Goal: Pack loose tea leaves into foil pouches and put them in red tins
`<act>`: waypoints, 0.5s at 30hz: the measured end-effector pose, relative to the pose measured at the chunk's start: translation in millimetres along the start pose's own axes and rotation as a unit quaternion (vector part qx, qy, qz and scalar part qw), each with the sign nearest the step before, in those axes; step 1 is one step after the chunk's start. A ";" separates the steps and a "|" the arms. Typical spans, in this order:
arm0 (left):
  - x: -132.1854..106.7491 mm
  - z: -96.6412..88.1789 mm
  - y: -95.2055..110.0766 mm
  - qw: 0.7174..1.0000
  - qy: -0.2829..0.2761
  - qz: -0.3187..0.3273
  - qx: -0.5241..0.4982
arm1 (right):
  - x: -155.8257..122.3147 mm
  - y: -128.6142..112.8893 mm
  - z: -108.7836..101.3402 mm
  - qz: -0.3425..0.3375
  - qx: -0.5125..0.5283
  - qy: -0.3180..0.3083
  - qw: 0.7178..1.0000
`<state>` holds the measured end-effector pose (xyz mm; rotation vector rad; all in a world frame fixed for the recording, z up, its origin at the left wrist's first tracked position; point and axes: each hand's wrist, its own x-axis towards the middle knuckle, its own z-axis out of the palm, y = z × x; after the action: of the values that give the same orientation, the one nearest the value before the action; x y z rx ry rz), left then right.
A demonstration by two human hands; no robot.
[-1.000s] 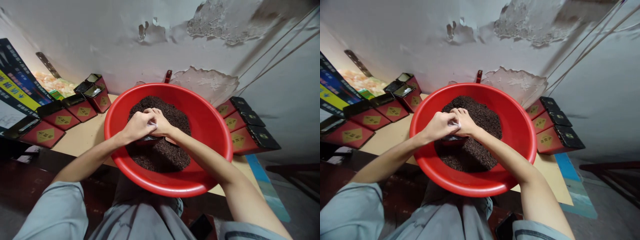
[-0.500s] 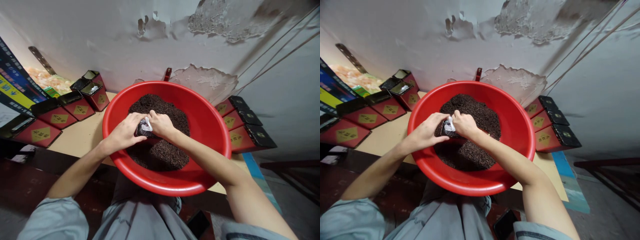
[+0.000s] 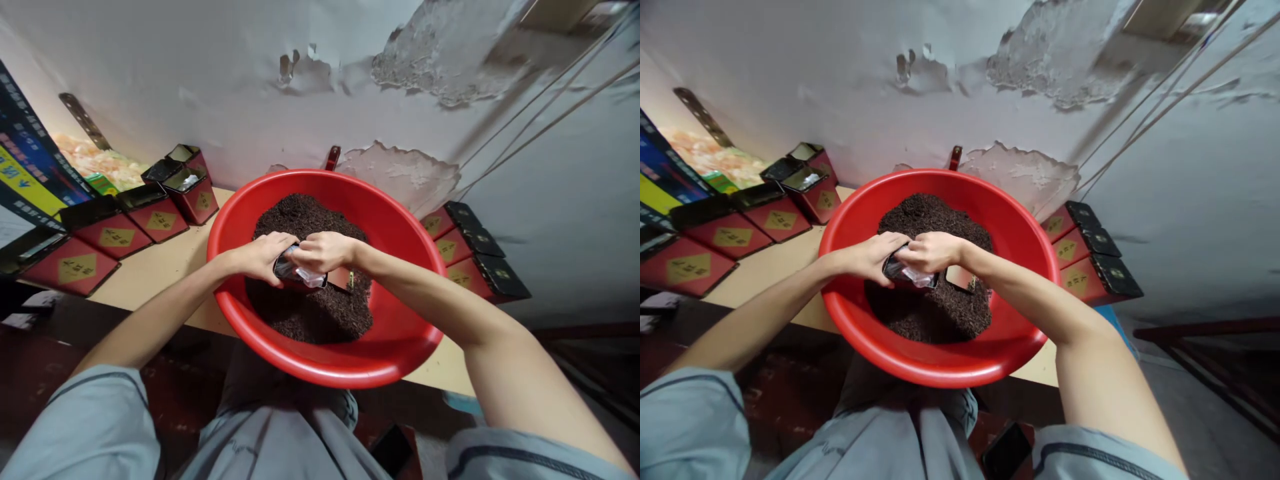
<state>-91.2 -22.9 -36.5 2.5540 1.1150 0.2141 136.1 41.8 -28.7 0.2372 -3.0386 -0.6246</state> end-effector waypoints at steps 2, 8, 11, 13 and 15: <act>3.6 -5.7 -6.9 0.999 -0.026 0.025 -0.017 | 5.8 10.9 -5.4 -0.093 -0.052 0.039 0.994; 24.1 -26.2 -16.4 0.970 -0.168 0.093 -0.150 | 19.4 31.2 -17.5 -0.239 -0.152 0.193 0.939; 36.0 -27.8 -15.7 0.959 -0.195 0.107 -0.177 | 9.8 34.2 -14.0 -0.210 -0.120 0.172 0.955; 41.2 -25.2 -13.7 0.967 -0.165 0.105 -0.160 | 2.8 33.3 -11.6 -0.160 -0.064 0.103 0.980; 43.5 -20.4 -9.5 0.980 -0.116 0.099 -0.130 | -0.9 31.3 -10.5 -0.103 0.003 0.036 0.994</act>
<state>-73.6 20.1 -21.1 2.3786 0.6985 0.1000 133.2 66.3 -6.7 0.5679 -2.9699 -0.6012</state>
